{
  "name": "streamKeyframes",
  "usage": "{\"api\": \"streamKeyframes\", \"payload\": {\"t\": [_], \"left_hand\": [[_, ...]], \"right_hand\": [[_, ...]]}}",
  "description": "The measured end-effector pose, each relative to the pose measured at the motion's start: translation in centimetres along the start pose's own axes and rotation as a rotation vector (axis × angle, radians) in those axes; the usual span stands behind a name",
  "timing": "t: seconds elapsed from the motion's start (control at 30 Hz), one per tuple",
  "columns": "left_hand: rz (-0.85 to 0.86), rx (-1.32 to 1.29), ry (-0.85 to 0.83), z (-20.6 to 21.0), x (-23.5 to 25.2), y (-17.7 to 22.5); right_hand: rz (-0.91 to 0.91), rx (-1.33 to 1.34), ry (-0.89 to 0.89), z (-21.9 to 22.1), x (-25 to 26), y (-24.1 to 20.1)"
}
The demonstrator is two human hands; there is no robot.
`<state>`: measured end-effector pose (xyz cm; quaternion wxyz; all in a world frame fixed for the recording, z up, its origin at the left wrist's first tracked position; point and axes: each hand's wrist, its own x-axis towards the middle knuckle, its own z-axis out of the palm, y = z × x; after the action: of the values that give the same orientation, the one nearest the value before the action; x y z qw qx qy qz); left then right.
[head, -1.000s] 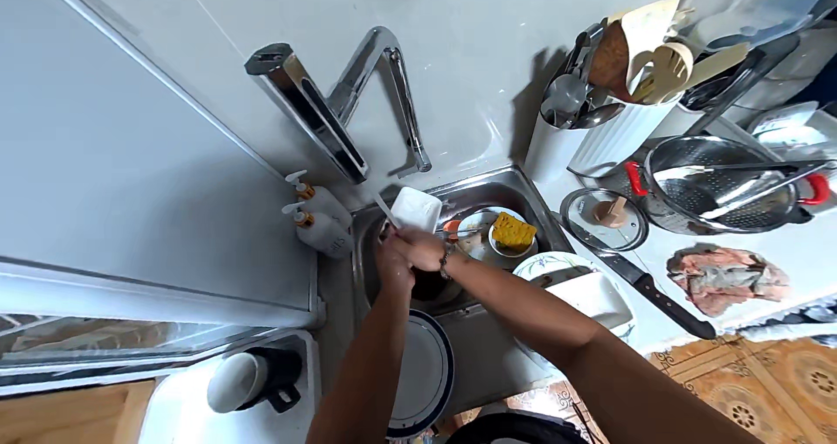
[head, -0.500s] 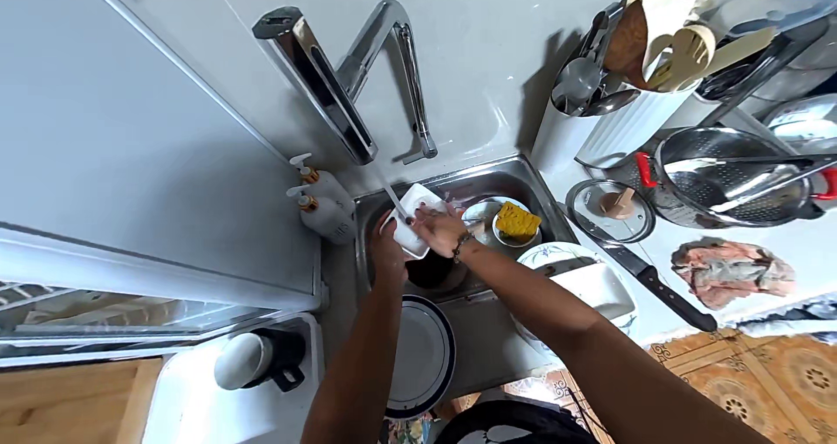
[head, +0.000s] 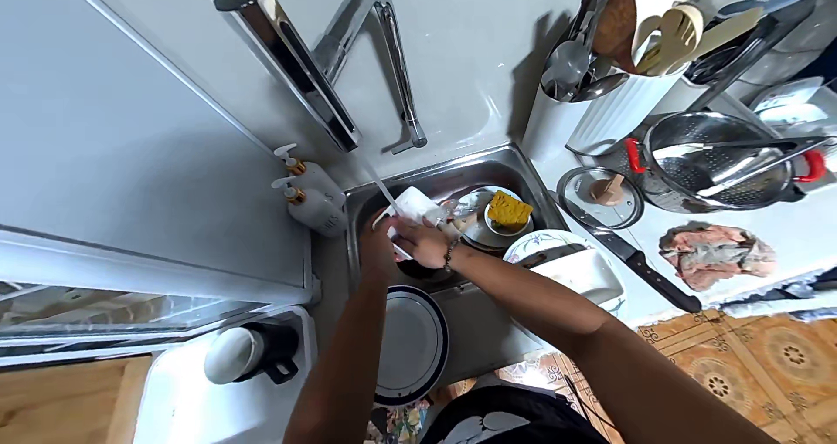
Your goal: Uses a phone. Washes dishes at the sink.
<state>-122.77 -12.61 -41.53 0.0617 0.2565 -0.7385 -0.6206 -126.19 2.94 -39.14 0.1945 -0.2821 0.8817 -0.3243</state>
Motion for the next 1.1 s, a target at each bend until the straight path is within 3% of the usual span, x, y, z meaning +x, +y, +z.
{"api": "streamKeyframes", "payload": {"t": [0.1,0.17,0.27,0.33,0.4,0.47,0.53,0.6,0.67,0.77,0.9,1.0,1.1], "left_hand": [[0.274,0.334,-0.012,-0.6,-2.6,4.2],[0.456,0.595,0.002,-0.8,-3.9,5.9],[0.452,0.900,-0.009,-0.4,-8.1,10.3],[0.441,0.999,-0.011,-0.9,-9.9,11.7],[0.402,0.963,0.000,-2.5,-10.4,11.4],[0.316,0.740,-0.002,-5.2,-10.5,10.6],[0.256,0.453,-0.018,-9.7,-9.0,6.3],[0.133,0.314,-0.016,-15.1,-6.8,-0.2],[0.017,0.205,-0.019,-19.2,-7.3,-3.7],[-0.053,0.074,-0.038,-23.4,-10.5,-8.2],[-0.160,-0.234,0.056,-20.8,-17.9,-13.0],[-0.092,-0.355,0.139,-18.7,-22.1,-12.0],[0.037,-0.433,0.258,-21.1,-25.5,-9.4]], "right_hand": [[-0.183,0.072,-0.088,-1.7,-3.4,1.8],[-0.176,-0.094,-0.048,-6.0,-7.7,3.4],[-0.044,-0.205,0.016,-13.9,-15.0,6.0],[0.160,-0.244,-0.103,-17.7,-18.8,8.0],[0.305,-0.232,-0.236,-18.5,-21.1,11.8],[0.310,-0.194,-0.251,-16.8,-22.2,15.8],[0.307,-0.249,-0.201,-14.7,-22.6,18.4],[0.303,-0.214,-0.177,-13.6,-22.6,20.2],[0.315,-0.095,-0.174,-13.7,-22.7,21.0],[0.298,0.014,-0.122,-15.5,-23.0,19.3],[0.278,0.035,-0.002,-18.0,-19.9,10.3],[0.258,0.004,0.056,-16.8,-14.1,5.2],[0.282,0.144,0.113,-14.5,-8.7,1.4]]}}
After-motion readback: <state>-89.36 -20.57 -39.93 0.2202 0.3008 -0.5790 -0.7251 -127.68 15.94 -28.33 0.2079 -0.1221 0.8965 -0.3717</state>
